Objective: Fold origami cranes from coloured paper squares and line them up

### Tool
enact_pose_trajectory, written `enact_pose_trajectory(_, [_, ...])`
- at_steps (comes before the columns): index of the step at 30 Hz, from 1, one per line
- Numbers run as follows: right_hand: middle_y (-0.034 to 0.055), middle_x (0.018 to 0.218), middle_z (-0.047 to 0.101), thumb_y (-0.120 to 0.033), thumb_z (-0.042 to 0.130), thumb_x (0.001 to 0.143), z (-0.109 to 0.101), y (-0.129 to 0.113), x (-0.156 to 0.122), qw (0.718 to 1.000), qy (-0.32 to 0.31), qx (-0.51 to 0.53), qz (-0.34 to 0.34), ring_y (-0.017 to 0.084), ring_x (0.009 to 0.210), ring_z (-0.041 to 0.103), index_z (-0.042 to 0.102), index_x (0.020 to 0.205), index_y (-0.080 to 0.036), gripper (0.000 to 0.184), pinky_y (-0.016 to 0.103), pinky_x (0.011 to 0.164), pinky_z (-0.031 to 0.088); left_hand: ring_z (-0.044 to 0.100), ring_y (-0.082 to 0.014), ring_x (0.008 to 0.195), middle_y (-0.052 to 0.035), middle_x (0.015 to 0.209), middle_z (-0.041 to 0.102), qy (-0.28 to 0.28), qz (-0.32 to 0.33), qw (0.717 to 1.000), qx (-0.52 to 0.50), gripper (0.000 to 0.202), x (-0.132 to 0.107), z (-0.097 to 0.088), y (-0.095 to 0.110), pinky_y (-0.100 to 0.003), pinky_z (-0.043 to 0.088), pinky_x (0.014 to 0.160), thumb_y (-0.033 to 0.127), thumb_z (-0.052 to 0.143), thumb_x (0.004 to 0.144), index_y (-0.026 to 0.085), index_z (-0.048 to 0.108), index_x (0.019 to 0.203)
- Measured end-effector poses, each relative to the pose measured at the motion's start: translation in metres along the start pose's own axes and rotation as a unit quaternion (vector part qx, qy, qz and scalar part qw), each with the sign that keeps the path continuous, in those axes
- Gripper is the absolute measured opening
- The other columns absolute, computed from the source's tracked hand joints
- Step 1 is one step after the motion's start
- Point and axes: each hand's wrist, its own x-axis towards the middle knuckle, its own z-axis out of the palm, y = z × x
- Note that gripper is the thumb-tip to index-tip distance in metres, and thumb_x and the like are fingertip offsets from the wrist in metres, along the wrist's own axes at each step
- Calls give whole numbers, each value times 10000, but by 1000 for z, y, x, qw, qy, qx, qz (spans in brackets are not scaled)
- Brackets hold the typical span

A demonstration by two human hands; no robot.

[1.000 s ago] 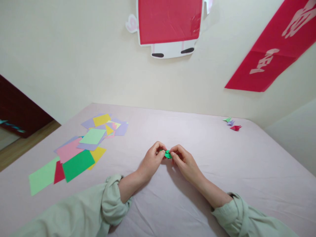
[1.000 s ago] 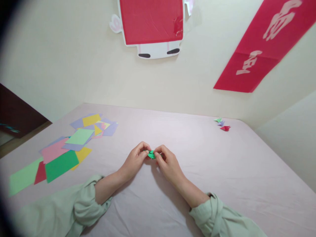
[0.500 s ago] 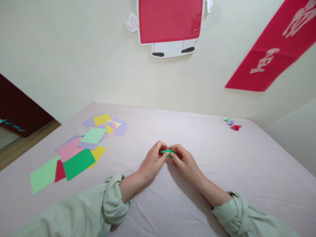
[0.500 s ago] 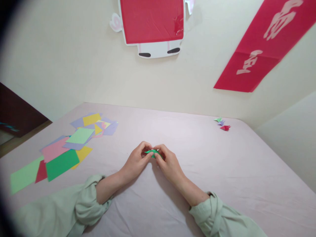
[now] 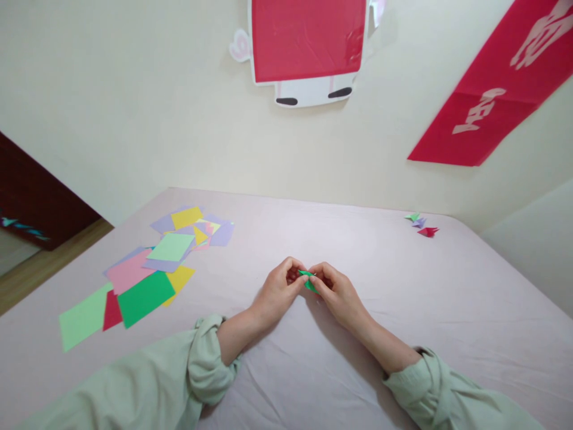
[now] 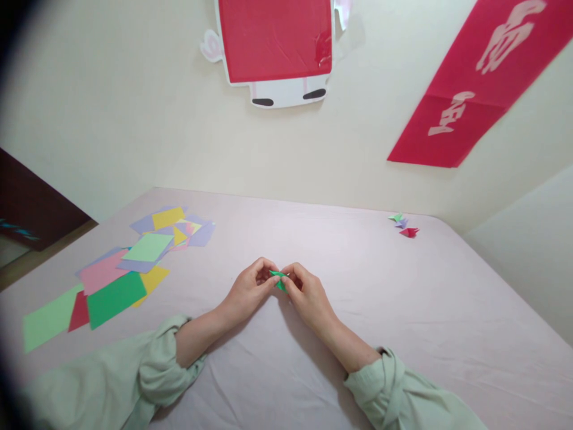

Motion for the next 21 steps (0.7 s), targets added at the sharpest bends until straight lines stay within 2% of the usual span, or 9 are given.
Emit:
enact_pose_trajectory(3, [-28,660,535,-341,525,889,1,1,0,1000,4,9,4,132,571,466,587,850,-208,152,249,531,352,520,-115,684,28,730,557,0,-7,1000,-6,89,1,0,0,-222,413,645,248,599,801,174,576,845])
enact_pose_trajectory(21, [-33,658,536,-311,516,897,2,1,0,1000,6,3,6,129,576,471,567,839,-203,133,246,541,352,552,-121,701,10,734,597,13,-44,998,-51,101,5,0,-3,-237,435,669,258,605,793,157,593,793])
